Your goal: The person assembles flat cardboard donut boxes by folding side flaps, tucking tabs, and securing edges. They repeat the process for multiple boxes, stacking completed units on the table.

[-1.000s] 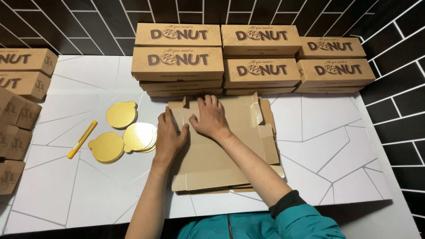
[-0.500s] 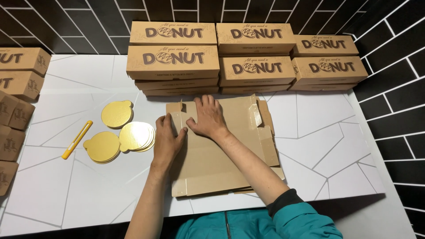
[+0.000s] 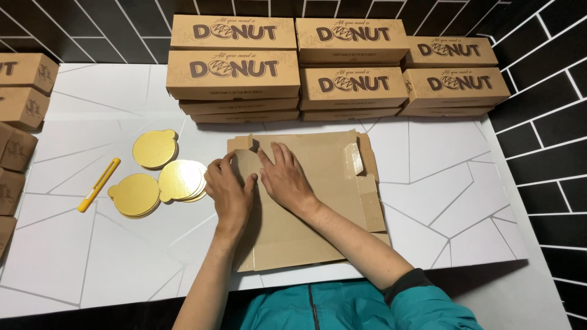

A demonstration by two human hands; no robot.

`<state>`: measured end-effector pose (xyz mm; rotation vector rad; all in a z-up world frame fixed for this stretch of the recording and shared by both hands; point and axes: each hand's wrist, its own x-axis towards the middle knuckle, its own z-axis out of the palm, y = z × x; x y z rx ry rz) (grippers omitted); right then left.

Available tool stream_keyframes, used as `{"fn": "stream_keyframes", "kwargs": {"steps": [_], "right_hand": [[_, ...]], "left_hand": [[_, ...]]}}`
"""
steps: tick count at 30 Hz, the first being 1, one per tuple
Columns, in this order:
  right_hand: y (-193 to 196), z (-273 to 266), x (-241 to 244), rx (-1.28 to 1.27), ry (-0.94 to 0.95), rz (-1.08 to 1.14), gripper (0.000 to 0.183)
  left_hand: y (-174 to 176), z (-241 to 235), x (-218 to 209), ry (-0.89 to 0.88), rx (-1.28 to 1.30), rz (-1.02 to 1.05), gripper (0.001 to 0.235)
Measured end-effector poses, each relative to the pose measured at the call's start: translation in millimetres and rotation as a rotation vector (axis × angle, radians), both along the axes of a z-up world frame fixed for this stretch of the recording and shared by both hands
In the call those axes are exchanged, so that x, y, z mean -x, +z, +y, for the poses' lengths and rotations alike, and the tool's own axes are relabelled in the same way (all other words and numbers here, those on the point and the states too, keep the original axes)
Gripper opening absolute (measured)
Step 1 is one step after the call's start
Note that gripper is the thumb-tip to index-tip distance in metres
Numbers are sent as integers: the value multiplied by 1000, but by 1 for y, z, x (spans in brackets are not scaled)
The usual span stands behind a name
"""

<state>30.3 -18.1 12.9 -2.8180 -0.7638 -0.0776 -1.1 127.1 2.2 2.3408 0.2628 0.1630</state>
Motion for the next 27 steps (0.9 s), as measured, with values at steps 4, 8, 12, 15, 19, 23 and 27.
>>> {"fn": "stream_keyframes", "kwargs": {"steps": [4,8,12,15,19,23,27], "right_hand": [[-1,-2,8,36,47,34,51],[3,-5,10,54,88,-37,50],[-4,-9,9,26,111,-74,50],[-5,-11,8,-32,122,-64,52],[-11,-14,2,-135,112,28,64],[-3,-19,2,-231,104,193,77],[-12,-20,5,-87,129,87,66]], "left_hand": [[-10,-2,-1,-3,-47,-22,70],[-6,-6,1,-60,83,-128,70],[17,-11,9,-143,175,-220,66],[-17,-10,10,-221,165,-271,66],[-46,-9,10,-279,-29,-276,57],[-51,-10,10,-347,-176,-133,62],[-39,-9,6,-379,-170,-67,55]]}}
